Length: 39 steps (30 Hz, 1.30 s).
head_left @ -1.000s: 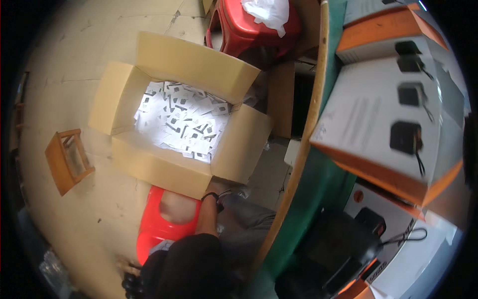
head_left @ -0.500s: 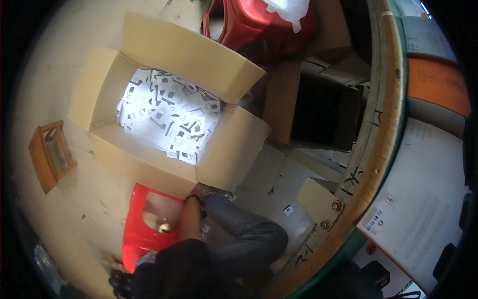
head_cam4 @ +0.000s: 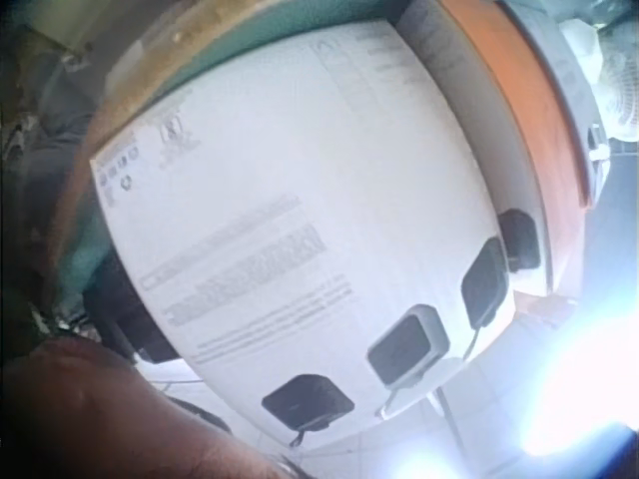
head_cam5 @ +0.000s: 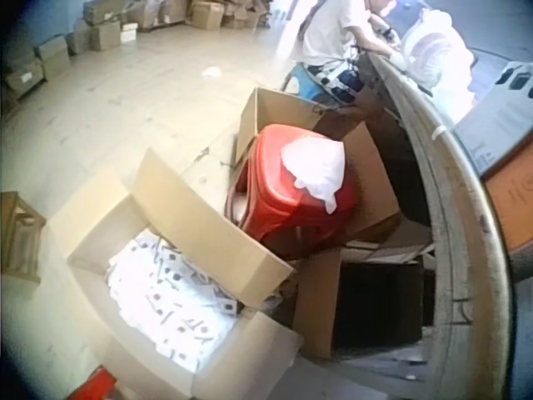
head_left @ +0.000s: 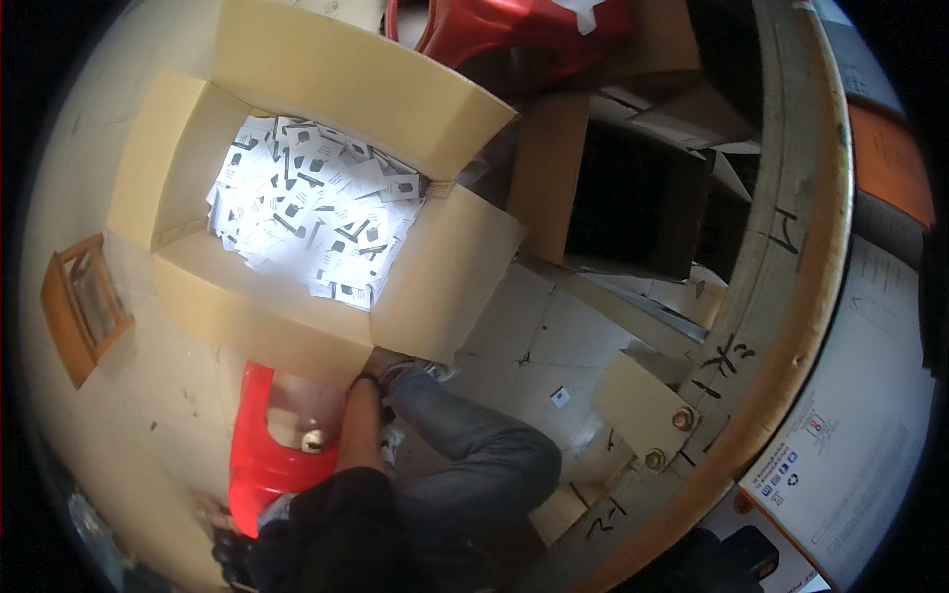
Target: The recorder is assembling and packaging electronic devices into boxes, adding cables and manuals, and placing finished boxes on a conveyor belt.
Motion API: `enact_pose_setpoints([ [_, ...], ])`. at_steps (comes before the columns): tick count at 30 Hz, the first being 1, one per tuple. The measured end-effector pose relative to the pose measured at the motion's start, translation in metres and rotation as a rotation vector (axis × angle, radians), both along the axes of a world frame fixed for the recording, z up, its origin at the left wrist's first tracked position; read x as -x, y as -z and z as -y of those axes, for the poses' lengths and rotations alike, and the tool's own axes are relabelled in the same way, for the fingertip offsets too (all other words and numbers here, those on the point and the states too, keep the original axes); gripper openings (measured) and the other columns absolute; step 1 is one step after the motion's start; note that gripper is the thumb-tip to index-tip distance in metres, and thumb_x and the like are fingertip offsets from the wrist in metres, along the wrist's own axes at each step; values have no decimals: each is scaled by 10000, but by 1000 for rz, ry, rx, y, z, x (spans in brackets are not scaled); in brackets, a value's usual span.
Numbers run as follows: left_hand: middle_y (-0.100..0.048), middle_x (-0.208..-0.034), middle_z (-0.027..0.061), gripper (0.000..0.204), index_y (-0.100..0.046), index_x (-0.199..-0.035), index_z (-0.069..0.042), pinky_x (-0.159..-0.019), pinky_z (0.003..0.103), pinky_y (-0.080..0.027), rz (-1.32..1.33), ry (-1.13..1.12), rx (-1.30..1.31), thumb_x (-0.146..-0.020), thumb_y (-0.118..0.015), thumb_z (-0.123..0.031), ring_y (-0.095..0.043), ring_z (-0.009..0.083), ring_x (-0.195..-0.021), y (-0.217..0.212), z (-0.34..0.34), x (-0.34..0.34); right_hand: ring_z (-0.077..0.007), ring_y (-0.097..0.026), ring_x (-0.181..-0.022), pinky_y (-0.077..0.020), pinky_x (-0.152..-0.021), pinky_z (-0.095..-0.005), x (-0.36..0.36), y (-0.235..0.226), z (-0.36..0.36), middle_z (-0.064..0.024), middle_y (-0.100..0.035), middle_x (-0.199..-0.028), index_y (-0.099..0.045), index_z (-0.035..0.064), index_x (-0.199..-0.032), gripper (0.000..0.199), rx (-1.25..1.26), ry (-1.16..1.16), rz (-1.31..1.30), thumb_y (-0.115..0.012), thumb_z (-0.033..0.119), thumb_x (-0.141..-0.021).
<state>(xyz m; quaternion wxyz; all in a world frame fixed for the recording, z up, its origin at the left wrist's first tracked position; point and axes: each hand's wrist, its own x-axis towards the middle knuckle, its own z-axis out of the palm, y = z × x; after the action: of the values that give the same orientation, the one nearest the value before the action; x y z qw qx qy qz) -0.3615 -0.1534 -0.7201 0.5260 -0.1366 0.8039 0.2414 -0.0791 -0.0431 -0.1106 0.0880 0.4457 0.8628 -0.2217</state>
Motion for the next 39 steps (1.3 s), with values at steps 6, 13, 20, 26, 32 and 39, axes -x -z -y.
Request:
enact_pose_setpoints([
  [6, -678, -1469, 267, 438, -701, -1375, 25, -1111, 490, -533, -1, 30, -135, -1009, -690, -216, -676, 390, -1330, -9, -60, -33, -629, -360, -1553, -303, -1259, -714, -1, -25, 20, -368, -397, -1687, -520, 9, -1555, 711, -94, 57, 25, -699, 443, -1022],
  [13, -756, -1086, 327, 308, -752, -1186, 15, -944, 574, -596, -256, 634, -403, -929, -690, -143, -736, 509, -1070, -81, -21, -19, -628, -353, -1556, -296, -1262, -714, 18, -41, 76, -367, -387, -1694, -514, 8, -1561, 712, -140, 132, -133, -696, 434, -1020],
  [20, -741, -1155, 362, 415, -766, -1283, 50, -951, 547, -597, -466, 700, -821, -964, -693, -205, -725, 525, -1114, -217, -59, 27, -611, -323, -1574, -267, -1281, -703, 25, -48, 98, -348, -347, -1722, -474, 5, -1609, 767, -303, 185, -240, -720, 344, -966],
  [26, -785, -1155, 301, 345, -782, -1289, 22, -962, 468, -600, -528, 740, -957, -1003, -706, -156, -782, 428, -1109, -387, -36, 122, -506, -359, -1608, -294, -1305, -639, 23, -65, 113, -259, -405, -1732, -575, 40, -1542, 674, -265, 153, -323, -802, 268, -949],
  [32, -805, -1074, 274, 296, -829, -1163, 23, -884, 366, -617, -669, 734, -864, -989, -785, -213, -837, 317, -988, -581, 19, 166, -480, -430, -1547, -379, -1257, -644, -5, -67, 116, -217, -521, -1618, -710, 121, -1410, 548, -331, 146, -371, -818, 401, -952],
  [39, -855, -1094, 181, 241, -829, -1194, 45, -873, 316, -610, -512, 867, -1228, -968, -780, -23, -802, 179, -971, -744, 24, 134, -460, -414, -1554, -365, -1256, -659, -71, -84, 140, -201, -545, -1589, -689, 131, -1441, 567, -441, 228, -177, -738, 483, -999],
])
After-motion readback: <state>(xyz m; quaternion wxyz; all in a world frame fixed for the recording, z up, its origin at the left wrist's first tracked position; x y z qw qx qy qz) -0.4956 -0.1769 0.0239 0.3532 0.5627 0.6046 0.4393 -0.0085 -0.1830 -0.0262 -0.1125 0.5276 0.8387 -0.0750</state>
